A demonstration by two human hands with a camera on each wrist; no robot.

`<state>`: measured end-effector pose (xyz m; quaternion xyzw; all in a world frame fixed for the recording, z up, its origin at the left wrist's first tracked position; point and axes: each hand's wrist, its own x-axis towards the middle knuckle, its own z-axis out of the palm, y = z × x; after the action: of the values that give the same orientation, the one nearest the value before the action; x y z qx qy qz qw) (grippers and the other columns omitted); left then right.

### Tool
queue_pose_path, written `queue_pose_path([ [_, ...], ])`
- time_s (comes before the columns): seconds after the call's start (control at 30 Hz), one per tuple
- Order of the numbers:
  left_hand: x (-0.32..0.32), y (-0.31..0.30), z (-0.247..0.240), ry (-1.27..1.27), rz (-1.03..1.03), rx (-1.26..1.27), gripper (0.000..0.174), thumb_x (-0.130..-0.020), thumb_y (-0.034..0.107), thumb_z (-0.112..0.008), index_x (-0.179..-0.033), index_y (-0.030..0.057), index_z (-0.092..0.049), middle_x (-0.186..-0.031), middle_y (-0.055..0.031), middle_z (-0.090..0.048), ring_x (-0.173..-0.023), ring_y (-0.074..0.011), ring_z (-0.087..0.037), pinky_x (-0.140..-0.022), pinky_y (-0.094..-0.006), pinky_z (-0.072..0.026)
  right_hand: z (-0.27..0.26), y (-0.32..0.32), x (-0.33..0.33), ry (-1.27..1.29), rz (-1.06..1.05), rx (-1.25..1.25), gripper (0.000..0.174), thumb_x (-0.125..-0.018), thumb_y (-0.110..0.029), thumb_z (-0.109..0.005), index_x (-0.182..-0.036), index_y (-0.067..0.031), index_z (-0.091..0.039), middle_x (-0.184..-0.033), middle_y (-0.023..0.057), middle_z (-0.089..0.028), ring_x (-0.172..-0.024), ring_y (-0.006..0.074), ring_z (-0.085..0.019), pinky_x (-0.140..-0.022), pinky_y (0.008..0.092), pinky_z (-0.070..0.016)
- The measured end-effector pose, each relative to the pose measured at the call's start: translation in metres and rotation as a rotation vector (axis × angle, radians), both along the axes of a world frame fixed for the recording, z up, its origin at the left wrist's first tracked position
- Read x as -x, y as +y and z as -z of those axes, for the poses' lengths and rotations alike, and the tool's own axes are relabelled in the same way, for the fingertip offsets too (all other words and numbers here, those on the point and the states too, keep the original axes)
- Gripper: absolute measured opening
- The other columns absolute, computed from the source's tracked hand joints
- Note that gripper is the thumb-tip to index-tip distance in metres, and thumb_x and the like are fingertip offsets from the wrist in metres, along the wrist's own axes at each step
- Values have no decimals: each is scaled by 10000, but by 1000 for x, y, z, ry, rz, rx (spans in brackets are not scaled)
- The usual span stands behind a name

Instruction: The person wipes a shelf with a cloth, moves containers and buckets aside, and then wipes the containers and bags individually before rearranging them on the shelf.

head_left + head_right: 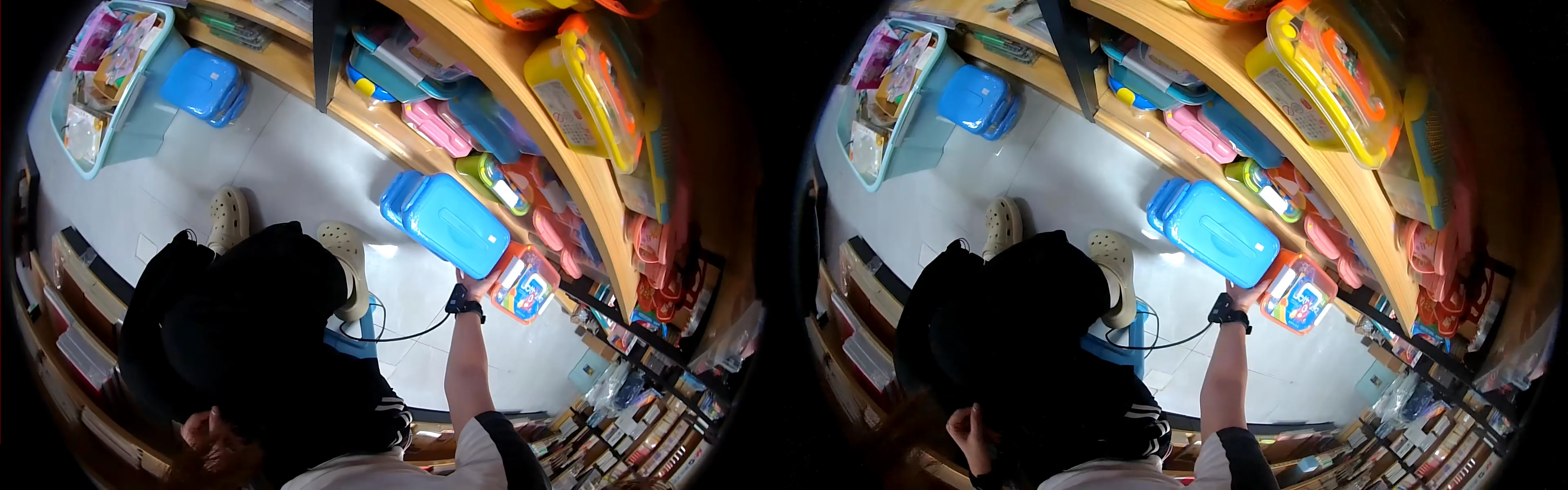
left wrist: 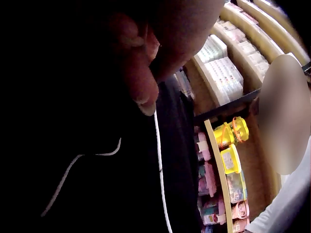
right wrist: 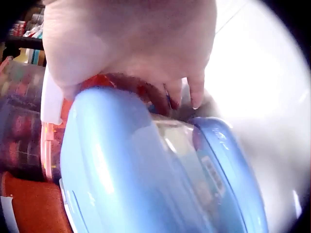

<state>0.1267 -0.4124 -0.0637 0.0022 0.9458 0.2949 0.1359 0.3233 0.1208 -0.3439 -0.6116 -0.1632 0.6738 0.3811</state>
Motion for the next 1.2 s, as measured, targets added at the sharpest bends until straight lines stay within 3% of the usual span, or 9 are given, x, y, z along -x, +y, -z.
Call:
queue_pose_path([
  [0.03,-2,0,4,133,123,38,247,-876,170,-605,-682,37,-530,-428,-15,-438,-294,-92,-396,-307,-237,-283,-6,7,-2,55,-34,-54,752,-821,-673,-357,-1354,-142,-339,-1358,88,-396,-1224,274,-400,-963,467,-369],
  [0.07,0,-8,2,91,42,36,230,-883,176,-593,-705,39,-547,-425,-14,-439,-297,-88,-392,-314,-237,-285,-10,17,-3,12,-120,-84,749,-825,-658,-377,-1352,-126,-341,-1338,94,-415,-1201,273,-422,-957,447,-380],
  [0.2,17,26,-21,-278,-537,-8,201,-920,194,-526,-836,44,-630,-441,-11,-464,-334,-69,-401,-349,-237,-310,-21,40,-1,-105,-375,-107,718,-845,-558,-477,-1335,-49,-344,-1254,124,-486,-1092,255,-513,-925,350,-424],
  [0.27,11,2,-13,-196,-502,-285,231,-832,168,-661,-669,39,-560,-521,-23,-519,-342,-94,-411,-329,-221,-291,-10,44,-6,-117,-397,-53,709,-844,-540,-490,-1331,-46,-346,-1261,130,-477,-1096,259,-511,-924,350,-427],
  [0.53,16,7,-22,-205,-579,-310,210,-878,163,-599,-725,34,-537,-487,-9,-474,-285,-73,-382,-276,-187,-232,-28,35,16,-59,-467,158,781,-779,-590,-535,-1352,-106,-315,-1336,128,-400,-1179,311,-433,-942,491,-394],
  [0.87,36,30,-29,-327,-430,-345,236,-878,165,-592,-709,5,-555,-437,-49,-509,-295,-115,-464,-272,-201,-309,-31,28,25,-89,-418,114,753,-771,-596,-519,-1320,-111,-345,-1256,125,-476,-1089,316,-494,-838,490,-434],
  [1.1,45,43,-38,-499,-460,-370,179,-849,152,-628,-724,25,-613,-486,-46,-562,-382,-126,-559,-312,-213,-399,1,38,16,-29,-410,63,591,-853,-450,-490,-1271,-41,-402,-1182,126,-505,-1063,273,-501,-930,380,-391],
  [1.13,47,45,-40,-525,-470,-403,167,-844,154,-637,-744,21,-629,-501,-47,-572,-404,-124,-571,-325,-213,-412,53,56,-9,33,-510,-10,744,-773,-555,-517,-1340,-110,-336,-1308,131,-428,-1144,334,-444,-901,522,-404],
  [1.2,58,53,-56,-635,-383,-366,178,-846,187,-641,-797,17,-653,-532,-45,-596,-433,-107,-578,-361,-196,-418,34,48,5,64,-550,-24,709,-793,-522,-502,-1343,-109,-331,-1315,134,-415,-1157,337,-431,-934,507,-377],
])
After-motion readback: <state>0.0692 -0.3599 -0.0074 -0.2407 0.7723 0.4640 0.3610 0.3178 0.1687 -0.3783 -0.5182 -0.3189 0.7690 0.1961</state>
